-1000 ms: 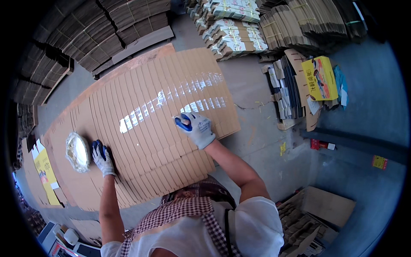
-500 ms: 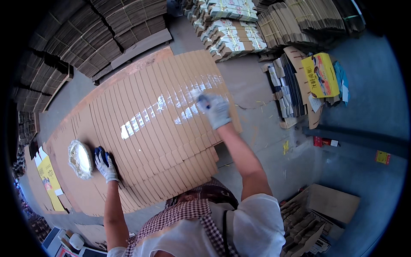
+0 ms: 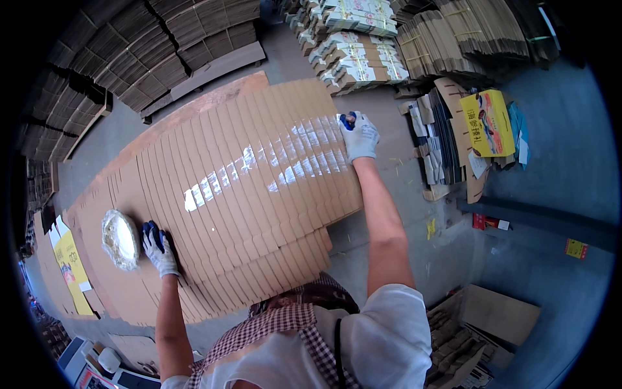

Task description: The person aligns and presses down a stack of corrugated cardboard sheets. They then retrieve a container of white adhesive and use a brush to apply the glue in strips across the surface of the cardboard.

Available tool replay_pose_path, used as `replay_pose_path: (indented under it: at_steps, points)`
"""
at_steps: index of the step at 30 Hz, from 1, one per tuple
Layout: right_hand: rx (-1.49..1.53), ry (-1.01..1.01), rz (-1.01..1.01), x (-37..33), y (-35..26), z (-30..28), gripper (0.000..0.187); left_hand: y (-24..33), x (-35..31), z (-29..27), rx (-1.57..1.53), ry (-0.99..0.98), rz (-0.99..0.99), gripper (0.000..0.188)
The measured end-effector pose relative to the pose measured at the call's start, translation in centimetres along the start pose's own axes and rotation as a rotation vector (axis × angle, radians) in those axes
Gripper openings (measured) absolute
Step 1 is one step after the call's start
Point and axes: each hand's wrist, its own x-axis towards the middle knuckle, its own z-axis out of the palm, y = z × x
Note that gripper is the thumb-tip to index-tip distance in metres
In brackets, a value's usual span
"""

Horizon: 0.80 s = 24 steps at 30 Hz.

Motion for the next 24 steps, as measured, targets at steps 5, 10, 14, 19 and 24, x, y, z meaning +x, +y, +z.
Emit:
replay_pose_path:
  at_steps: [5, 10, 14, 19, 24]
  points:
    - [-0.108, 0.011, -0.181, -0.3, -1.0, 1.1, 0.037, -0.2, 0.2, 0.4, 0.033, 0.003, 0.012, 0.052]
    - [0.106, -0.024, 0.046, -2.6, -2.6, -3.0, 0.032, -0.9, 0.2, 0.3, 0.053, 0.031, 0.069, 0.049]
    - [0.304, -0.197, -0.333, -14.2, -5.0, -4.5, 0.036, -0.4, 0.3, 0.4, 0.006, 0.038, 0.076, 0.051]
    - [0.072, -0.107, 0.001, -13.6, 4.3, -5.1, 0.036, 0.3, 0.4, 0.0, -0.018, 0.026, 0.082, 0.05]
    - [0.079, 0.051, -0.187, -14.4, 2.7, -7.2, 0.028, 0.0, 0.3, 0.0, -0.009, 0.054, 0.082, 0.048]
